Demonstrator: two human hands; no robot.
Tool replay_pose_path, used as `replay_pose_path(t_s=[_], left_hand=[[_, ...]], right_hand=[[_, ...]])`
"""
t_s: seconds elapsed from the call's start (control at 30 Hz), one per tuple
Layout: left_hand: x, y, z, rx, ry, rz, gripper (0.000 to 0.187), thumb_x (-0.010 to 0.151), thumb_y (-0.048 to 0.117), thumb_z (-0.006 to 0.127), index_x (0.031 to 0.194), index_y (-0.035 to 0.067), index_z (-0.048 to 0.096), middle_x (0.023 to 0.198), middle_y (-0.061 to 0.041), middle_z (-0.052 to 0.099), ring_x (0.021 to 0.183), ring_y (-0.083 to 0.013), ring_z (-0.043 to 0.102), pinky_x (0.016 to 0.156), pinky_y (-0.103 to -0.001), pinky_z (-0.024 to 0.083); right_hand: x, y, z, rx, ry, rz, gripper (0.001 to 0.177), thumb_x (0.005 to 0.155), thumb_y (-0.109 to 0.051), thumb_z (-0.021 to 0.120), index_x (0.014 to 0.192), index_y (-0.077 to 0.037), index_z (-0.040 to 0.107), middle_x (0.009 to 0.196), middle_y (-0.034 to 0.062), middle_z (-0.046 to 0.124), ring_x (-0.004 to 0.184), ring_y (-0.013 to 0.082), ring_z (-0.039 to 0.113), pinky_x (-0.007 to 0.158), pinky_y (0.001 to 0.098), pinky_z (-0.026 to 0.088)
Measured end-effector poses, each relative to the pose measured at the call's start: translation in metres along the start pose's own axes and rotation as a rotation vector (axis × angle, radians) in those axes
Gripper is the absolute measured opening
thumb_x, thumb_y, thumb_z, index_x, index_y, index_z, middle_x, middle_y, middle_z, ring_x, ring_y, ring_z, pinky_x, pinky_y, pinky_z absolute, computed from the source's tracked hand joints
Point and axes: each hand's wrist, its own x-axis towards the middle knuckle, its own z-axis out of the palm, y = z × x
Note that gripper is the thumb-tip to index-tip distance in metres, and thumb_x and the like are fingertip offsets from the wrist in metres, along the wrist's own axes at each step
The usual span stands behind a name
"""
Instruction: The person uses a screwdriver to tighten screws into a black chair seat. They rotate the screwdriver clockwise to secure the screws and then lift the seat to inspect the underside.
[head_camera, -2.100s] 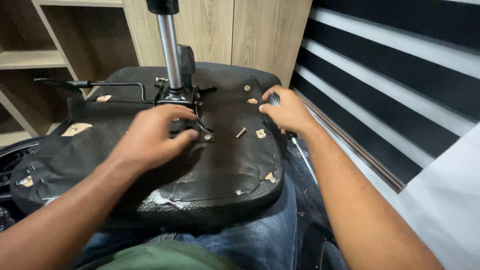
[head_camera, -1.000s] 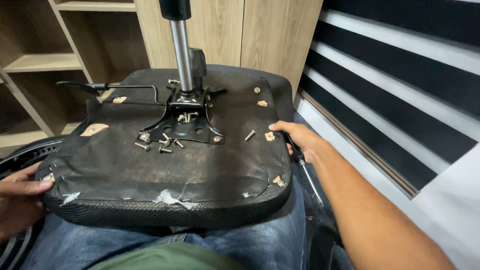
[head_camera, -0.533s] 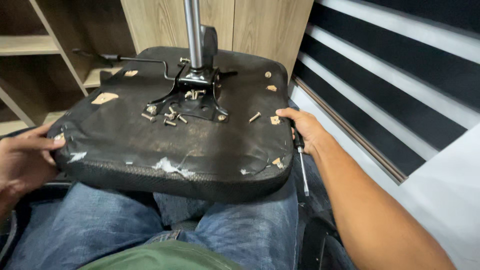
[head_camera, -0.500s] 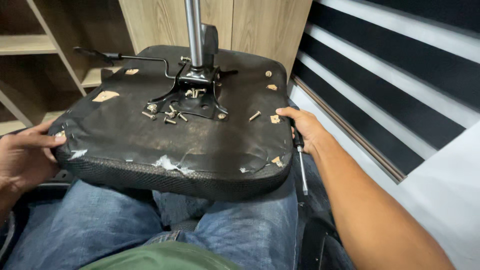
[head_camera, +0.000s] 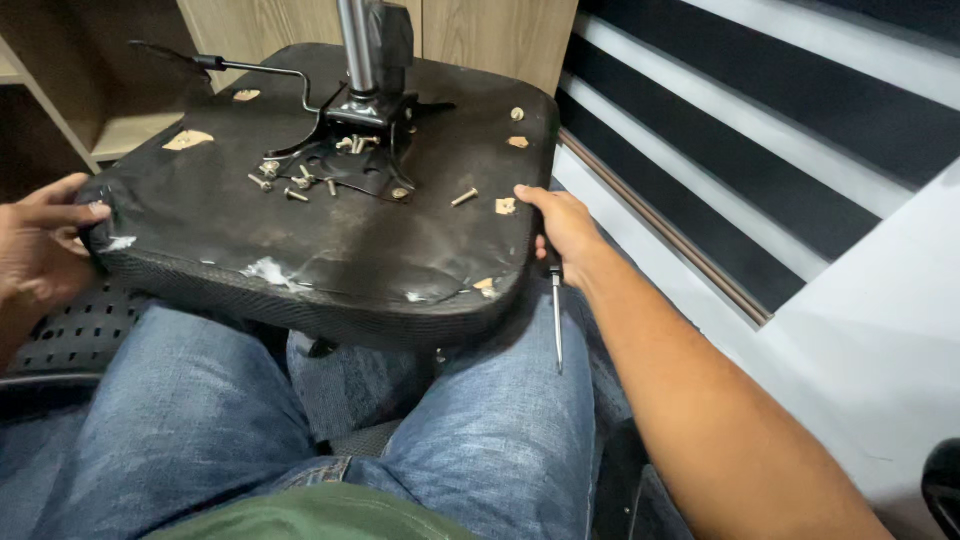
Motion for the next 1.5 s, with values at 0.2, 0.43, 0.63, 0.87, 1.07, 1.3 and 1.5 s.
replay_pose_path(t_s=[0.2, 0.43, 0.63, 0.87, 1.07, 1.3, 1.5], left_hand=[[0.035, -0.023, -0.007, -0.134, 0.261, -0.035, 0.046, 0.101, 0.026, 0.07, 0.137, 0.004, 0.054, 0.132, -0.011, 0.069, 0.117, -0.02, 0.075, 0.101, -0.038, 0.059], [0.008, -0.033, 0.022, -0.469, 0.167, -0.126, 0.06, 0.092, 0.041, 0.068, 0.14, 0.007, 0.056, 0.127, -0.013, 0.07, 0.104, -0.0253, 0.075, 0.086, -0.041, 0.066], [-0.052, -0.044, 0.052, 0.007, 0.309, -0.156, 0.121, 0.089, 0.025, 0.084, 0.163, 0.023, -0.011, 0.153, -0.021, 0.045, 0.13, -0.0349, 0.058, 0.1, -0.056, 0.051], [-0.084, -0.017, 0.064, -0.15, 0.199, -0.06, 0.114, 0.082, 0.004, 0.077, 0.163, 0.027, 0.002, 0.152, -0.023, 0.044, 0.132, -0.0404, 0.061, 0.098, -0.055, 0.06], [-0.093, -0.007, 0.066, -0.092, 0.188, -0.074, 0.112, 0.083, 0.001, 0.079, 0.163, 0.027, 0.004, 0.153, -0.025, 0.044, 0.132, -0.0419, 0.061, 0.1, -0.054, 0.058], [-0.111, 0.008, 0.076, -0.072, 0.174, -0.164, 0.113, 0.077, -0.004, 0.073, 0.16, 0.036, 0.007, 0.151, -0.021, 0.044, 0.129, -0.0433, 0.062, 0.095, -0.065, 0.058], [-0.108, 0.006, 0.076, -0.06, 0.139, -0.129, 0.105, 0.078, -0.006, 0.072, 0.158, 0.032, 0.017, 0.151, -0.018, 0.045, 0.13, -0.041, 0.06, 0.095, -0.065, 0.058]], right_hand=[[-0.012, -0.008, 0.014, -0.173, -0.055, -0.048, 0.029, 0.091, -0.031, 0.072, 0.084, -0.003, 0.066, 0.065, 0.0033, 0.062, 0.044, 0.0093, 0.047, 0.037, 0.0264, 0.038], [-0.021, -0.007, 0.029, -0.288, -0.051, -0.122, 0.029, 0.089, -0.028, 0.075, 0.084, -0.001, 0.067, 0.063, 0.0051, 0.059, 0.042, 0.0112, 0.047, 0.036, 0.0287, 0.039], [-0.036, -0.017, 0.038, -0.342, -0.13, -0.126, 0.027, 0.08, -0.023, 0.083, 0.081, -0.003, 0.064, 0.058, 0.0047, 0.058, 0.041, 0.0132, 0.047, 0.037, 0.0295, 0.038], [-0.058, -0.034, 0.052, -0.493, -0.31, 0.065, 0.032, 0.079, -0.025, 0.085, 0.082, 0.001, 0.066, 0.054, 0.0069, 0.053, 0.045, 0.0133, 0.057, 0.039, 0.0301, 0.037], [-0.03, -0.053, 0.026, -0.598, -0.16, -0.049, 0.035, 0.078, -0.028, 0.083, 0.096, -0.003, 0.067, 0.064, 0.0074, 0.064, 0.045, 0.0126, 0.047, 0.039, 0.0293, 0.036], [0.043, -0.048, -0.017, -0.495, 0.075, -0.19, 0.037, 0.095, -0.034, 0.074, 0.113, -0.004, 0.062, 0.075, 0.006, 0.057, 0.051, 0.0125, 0.052, 0.044, 0.0308, 0.045], [0.083, -0.041, -0.023, -0.412, 0.012, -0.065, 0.065, 0.093, -0.029, 0.071, 0.152, -0.023, 0.044, 0.09, 0.0058, 0.065, 0.052, 0.0139, 0.053, 0.047, 0.0321, 0.047]])
